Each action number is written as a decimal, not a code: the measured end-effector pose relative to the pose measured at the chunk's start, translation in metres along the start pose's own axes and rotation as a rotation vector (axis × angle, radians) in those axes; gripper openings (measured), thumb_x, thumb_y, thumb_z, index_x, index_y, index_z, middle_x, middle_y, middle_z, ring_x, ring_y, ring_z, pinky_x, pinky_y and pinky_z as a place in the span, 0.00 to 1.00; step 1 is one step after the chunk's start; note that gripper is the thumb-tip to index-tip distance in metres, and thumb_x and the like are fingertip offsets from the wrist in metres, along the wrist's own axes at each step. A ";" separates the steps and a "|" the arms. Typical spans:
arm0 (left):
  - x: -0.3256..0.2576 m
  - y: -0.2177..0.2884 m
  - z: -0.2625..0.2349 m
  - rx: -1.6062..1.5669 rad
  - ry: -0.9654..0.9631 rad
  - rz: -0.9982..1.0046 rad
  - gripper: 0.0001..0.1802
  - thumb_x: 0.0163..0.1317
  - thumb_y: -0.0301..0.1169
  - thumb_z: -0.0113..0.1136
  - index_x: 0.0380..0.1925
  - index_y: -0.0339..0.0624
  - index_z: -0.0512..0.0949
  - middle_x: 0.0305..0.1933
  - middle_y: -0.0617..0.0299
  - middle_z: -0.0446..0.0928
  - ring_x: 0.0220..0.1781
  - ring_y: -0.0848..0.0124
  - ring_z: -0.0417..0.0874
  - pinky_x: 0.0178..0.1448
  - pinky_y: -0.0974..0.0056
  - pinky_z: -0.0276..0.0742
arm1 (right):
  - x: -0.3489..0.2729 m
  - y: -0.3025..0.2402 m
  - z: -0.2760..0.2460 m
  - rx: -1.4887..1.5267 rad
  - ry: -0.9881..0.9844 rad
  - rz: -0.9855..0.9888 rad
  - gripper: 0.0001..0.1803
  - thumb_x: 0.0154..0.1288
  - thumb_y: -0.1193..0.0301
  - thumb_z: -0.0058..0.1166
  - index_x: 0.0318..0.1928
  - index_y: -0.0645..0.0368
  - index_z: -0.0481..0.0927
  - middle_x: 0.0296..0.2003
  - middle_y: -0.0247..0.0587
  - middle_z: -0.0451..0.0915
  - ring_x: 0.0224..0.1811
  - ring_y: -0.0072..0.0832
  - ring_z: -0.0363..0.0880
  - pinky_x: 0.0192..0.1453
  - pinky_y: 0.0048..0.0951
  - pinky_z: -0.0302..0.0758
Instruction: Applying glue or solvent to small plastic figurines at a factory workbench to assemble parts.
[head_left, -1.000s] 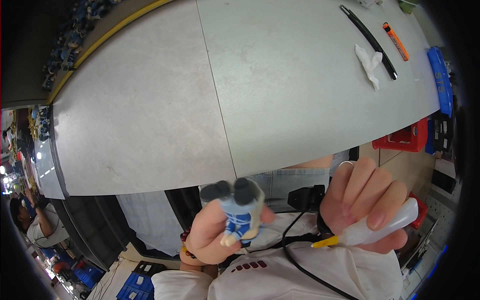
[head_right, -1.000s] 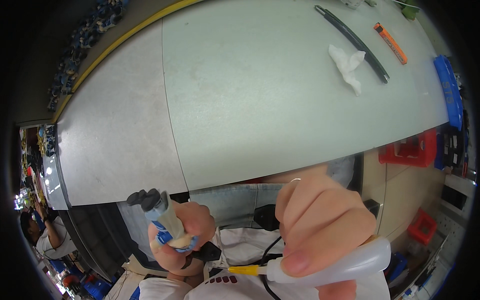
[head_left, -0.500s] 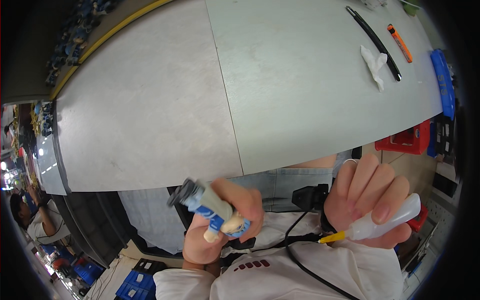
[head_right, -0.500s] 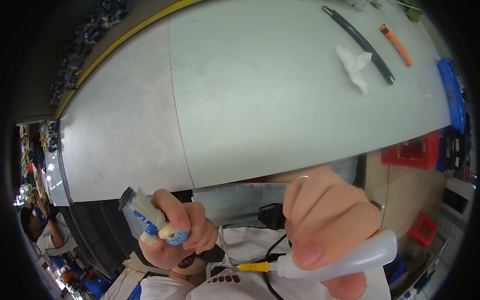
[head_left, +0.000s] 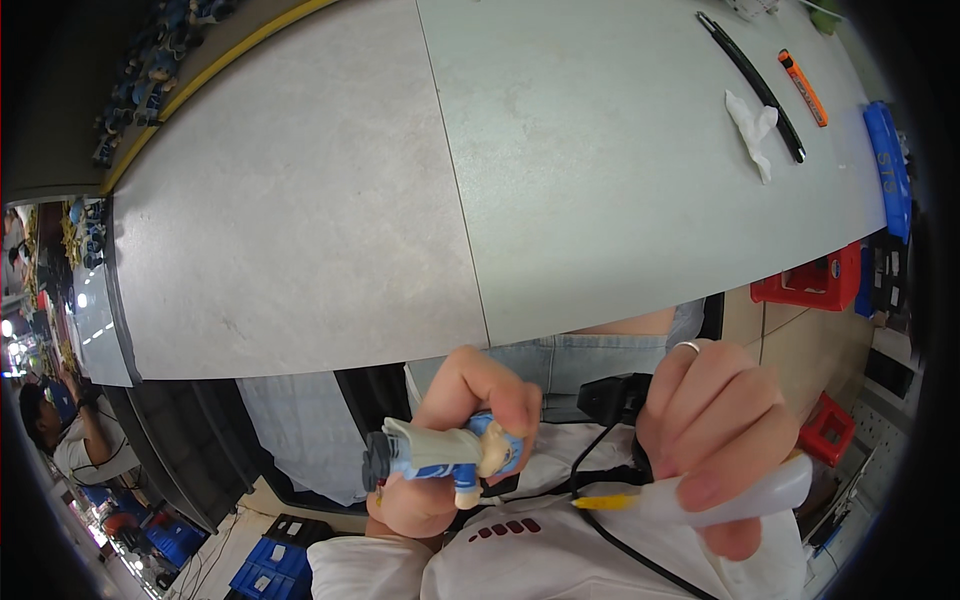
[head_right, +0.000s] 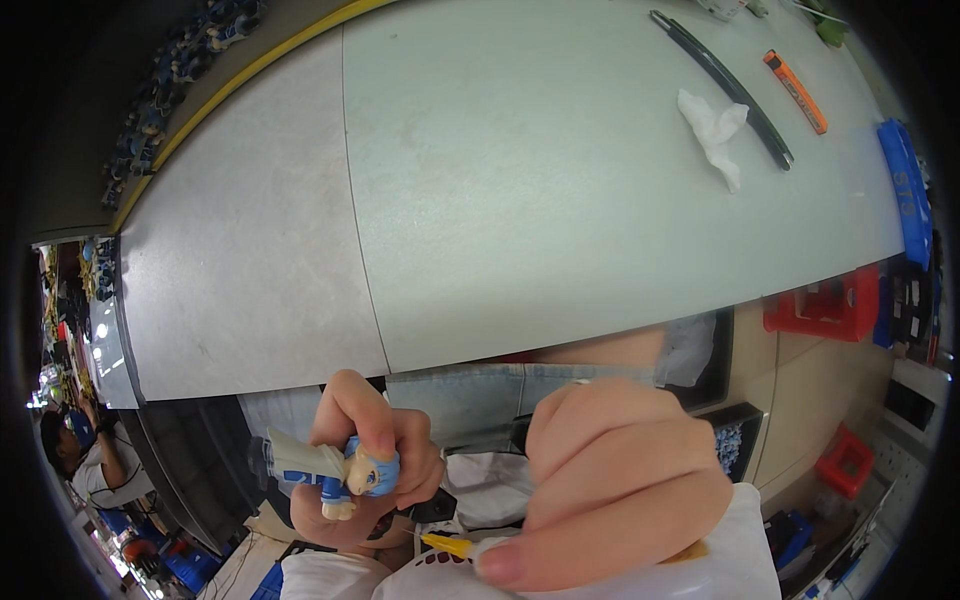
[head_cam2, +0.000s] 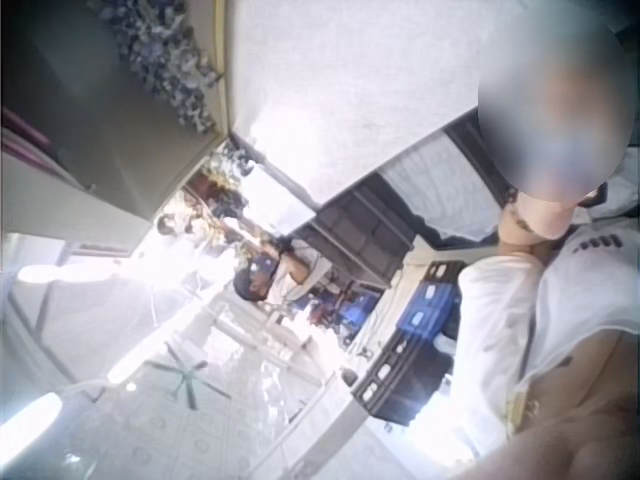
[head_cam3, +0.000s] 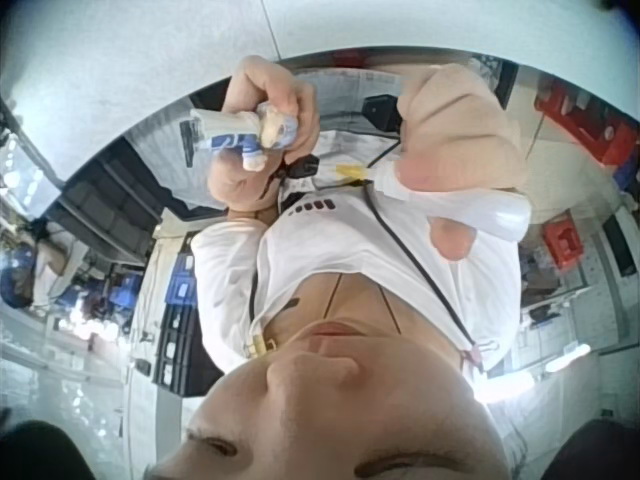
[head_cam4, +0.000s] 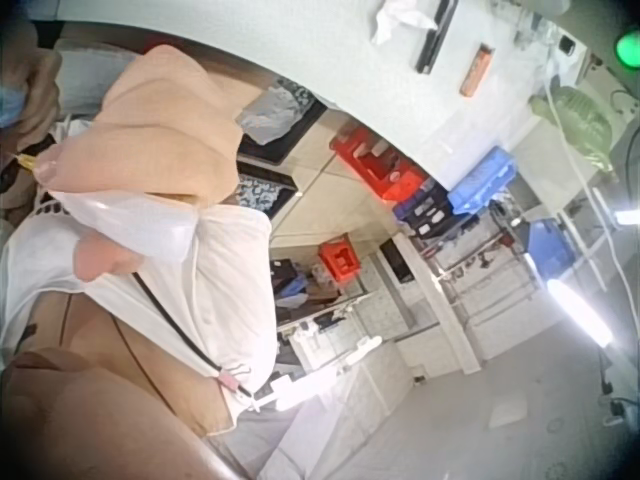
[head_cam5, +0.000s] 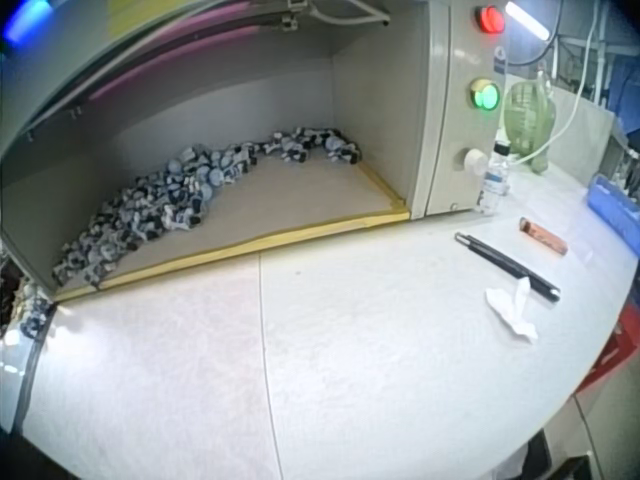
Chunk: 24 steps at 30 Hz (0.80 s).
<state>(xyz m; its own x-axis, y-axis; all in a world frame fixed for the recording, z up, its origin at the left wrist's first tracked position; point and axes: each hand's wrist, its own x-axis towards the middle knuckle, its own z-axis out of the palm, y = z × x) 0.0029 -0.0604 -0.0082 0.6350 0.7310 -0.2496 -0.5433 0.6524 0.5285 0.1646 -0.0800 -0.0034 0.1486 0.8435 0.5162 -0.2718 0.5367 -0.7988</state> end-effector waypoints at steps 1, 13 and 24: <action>0.000 0.000 0.000 -0.001 -0.001 0.000 0.19 0.47 0.41 0.53 0.31 0.40 0.60 0.19 0.66 0.61 0.18 0.81 0.59 0.21 0.77 0.51 | 0.001 0.000 -0.001 -0.020 -0.064 -0.011 0.17 0.50 0.55 0.54 0.23 0.56 0.71 0.19 0.30 0.67 0.22 0.18 0.62 0.20 0.15 0.56; 0.000 0.004 0.016 0.286 0.256 -0.109 0.19 0.37 0.32 0.53 0.29 0.43 0.58 0.16 0.60 0.60 0.15 0.78 0.55 0.18 0.76 0.53 | 0.019 -0.016 0.000 -0.369 -0.363 0.101 0.20 0.41 0.55 0.60 0.25 0.61 0.79 0.18 0.31 0.70 0.19 0.21 0.63 0.16 0.18 0.56; 0.005 -0.001 0.012 0.160 0.203 -0.124 0.23 0.38 0.37 0.56 0.30 0.41 0.57 0.16 0.59 0.60 0.13 0.79 0.54 0.16 0.77 0.54 | 0.012 -0.010 -0.002 -0.424 -0.228 0.043 0.21 0.41 0.54 0.60 0.24 0.62 0.79 0.17 0.32 0.70 0.16 0.21 0.63 0.14 0.20 0.55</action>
<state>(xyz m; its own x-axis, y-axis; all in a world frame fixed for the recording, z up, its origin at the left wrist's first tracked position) 0.0133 -0.0601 -0.0005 0.5593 0.6834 -0.4692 -0.3647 0.7112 0.6011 0.1715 -0.0749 0.0103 -0.0799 0.8640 0.4971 0.1459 0.5034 -0.8516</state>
